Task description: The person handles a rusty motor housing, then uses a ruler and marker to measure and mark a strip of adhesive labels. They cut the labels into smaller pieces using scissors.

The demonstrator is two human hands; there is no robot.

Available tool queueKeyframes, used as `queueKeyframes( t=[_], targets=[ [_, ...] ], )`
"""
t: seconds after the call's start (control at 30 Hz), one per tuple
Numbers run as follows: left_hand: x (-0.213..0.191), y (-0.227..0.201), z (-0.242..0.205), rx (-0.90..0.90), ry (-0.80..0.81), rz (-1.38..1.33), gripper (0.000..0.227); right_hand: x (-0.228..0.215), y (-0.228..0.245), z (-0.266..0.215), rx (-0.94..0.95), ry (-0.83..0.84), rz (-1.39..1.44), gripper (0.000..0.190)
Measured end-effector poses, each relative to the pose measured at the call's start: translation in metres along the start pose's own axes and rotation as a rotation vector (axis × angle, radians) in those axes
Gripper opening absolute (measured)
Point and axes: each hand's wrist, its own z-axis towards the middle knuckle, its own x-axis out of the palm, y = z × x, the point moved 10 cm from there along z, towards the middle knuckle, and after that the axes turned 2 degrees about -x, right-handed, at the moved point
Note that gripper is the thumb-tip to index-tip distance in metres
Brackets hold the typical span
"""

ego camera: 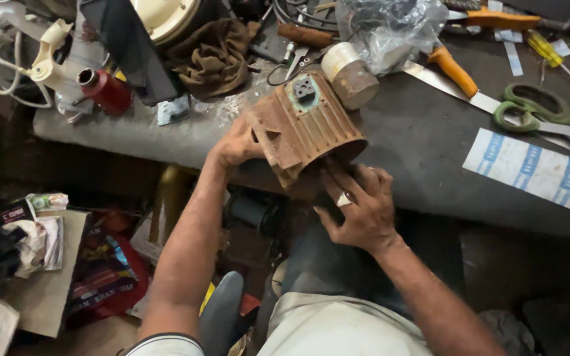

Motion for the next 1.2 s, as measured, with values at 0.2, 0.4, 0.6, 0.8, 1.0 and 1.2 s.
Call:
queueKeyframes(
  t=[0.2,0.4,0.6,0.8,1.0,1.2],
  targets=[
    [0.007,-0.016,0.003,0.103,0.052,0.033,0.084,0.004,-0.001,0.000,0.012,0.002,0.000,0.064],
    [0.001,-0.017,-0.002,0.107,-0.060,0.092,0.085,0.000,0.003,0.002,-0.004,0.038,0.047,0.068],
    [-0.002,-0.008,0.000,0.049,-0.070,0.114,0.082,0.012,0.004,0.001,0.001,0.152,-0.011,0.071],
    [0.006,-0.017,-0.002,0.126,-0.009,-0.048,0.084,0.005,0.004,-0.003,-0.020,0.130,0.054,0.074],
    [-0.005,-0.006,-0.005,0.080,-0.091,0.012,0.087,0.010,0.003,-0.006,-0.003,0.098,0.093,0.071],
    [-0.017,0.013,-0.007,0.127,-0.128,0.127,0.083,0.013,0.001,-0.008,0.008,0.072,0.110,0.070]
  ],
)
